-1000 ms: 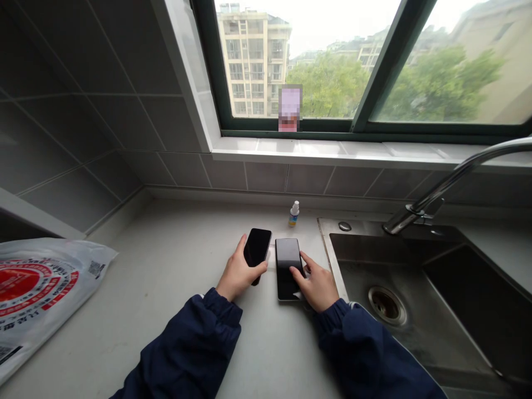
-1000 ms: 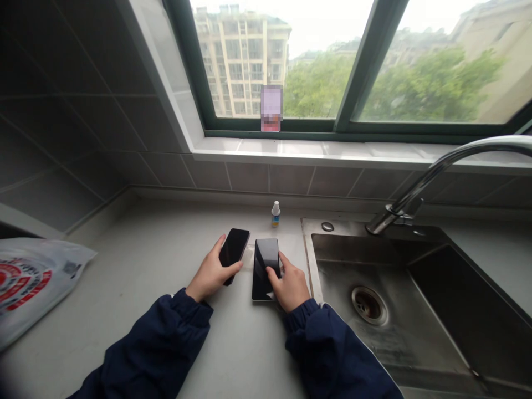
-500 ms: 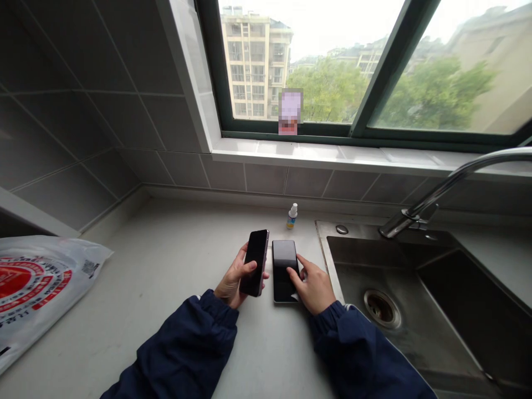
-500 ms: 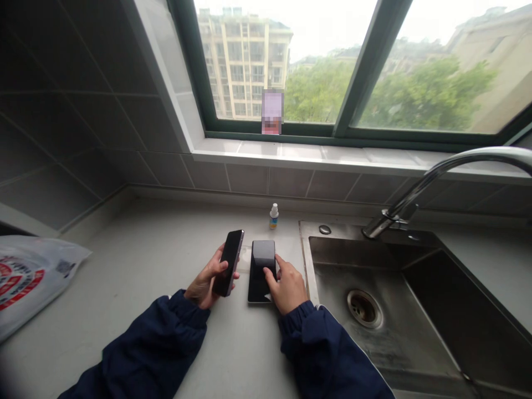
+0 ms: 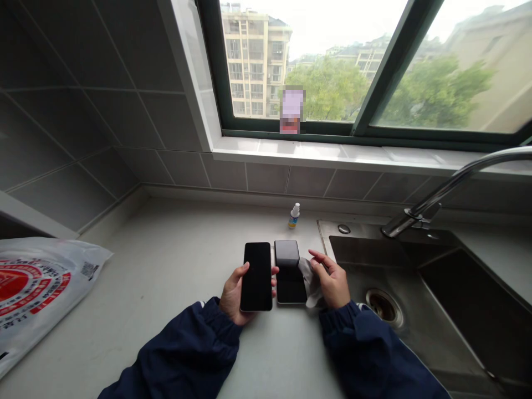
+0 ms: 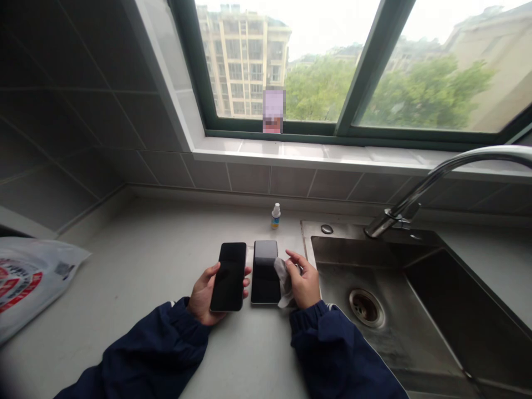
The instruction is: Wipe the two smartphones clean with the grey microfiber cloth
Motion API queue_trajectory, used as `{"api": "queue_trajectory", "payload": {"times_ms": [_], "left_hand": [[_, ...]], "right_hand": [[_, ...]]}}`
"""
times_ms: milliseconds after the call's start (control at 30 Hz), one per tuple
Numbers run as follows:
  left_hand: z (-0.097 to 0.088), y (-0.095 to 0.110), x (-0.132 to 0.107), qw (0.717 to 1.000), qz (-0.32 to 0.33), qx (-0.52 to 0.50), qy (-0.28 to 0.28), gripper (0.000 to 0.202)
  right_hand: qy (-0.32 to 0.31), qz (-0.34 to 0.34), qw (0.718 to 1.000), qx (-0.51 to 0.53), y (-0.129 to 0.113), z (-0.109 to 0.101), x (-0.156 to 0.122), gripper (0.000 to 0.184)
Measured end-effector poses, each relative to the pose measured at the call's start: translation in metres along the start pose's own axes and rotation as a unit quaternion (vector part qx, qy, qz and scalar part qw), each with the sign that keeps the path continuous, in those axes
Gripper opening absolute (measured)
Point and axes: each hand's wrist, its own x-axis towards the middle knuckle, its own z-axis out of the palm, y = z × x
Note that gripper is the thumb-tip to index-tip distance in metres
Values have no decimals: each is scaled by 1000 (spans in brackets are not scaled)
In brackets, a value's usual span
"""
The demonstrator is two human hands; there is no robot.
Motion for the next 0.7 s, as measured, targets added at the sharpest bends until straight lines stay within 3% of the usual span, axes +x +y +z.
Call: {"api": "queue_trajectory", "payload": {"times_ms": [200,467,600,700], "left_hand": [[3,-6,-2,999,-14,26,-28,43],[-10,-7,2,990,-37,105,-92,56],[-12,-8,3,987,-27,127,-95,58],[-9,-7,3,987,-21,122,-99,57]], "right_hand": [[43,-43,998,17,1,2,-5,37],[27,-192,978,-81,-6,4,-10,27],[36,-230,961,-150,-6,-7,-8,27],[-4,-244,949,-199,-4,-21,-6,29]]}}
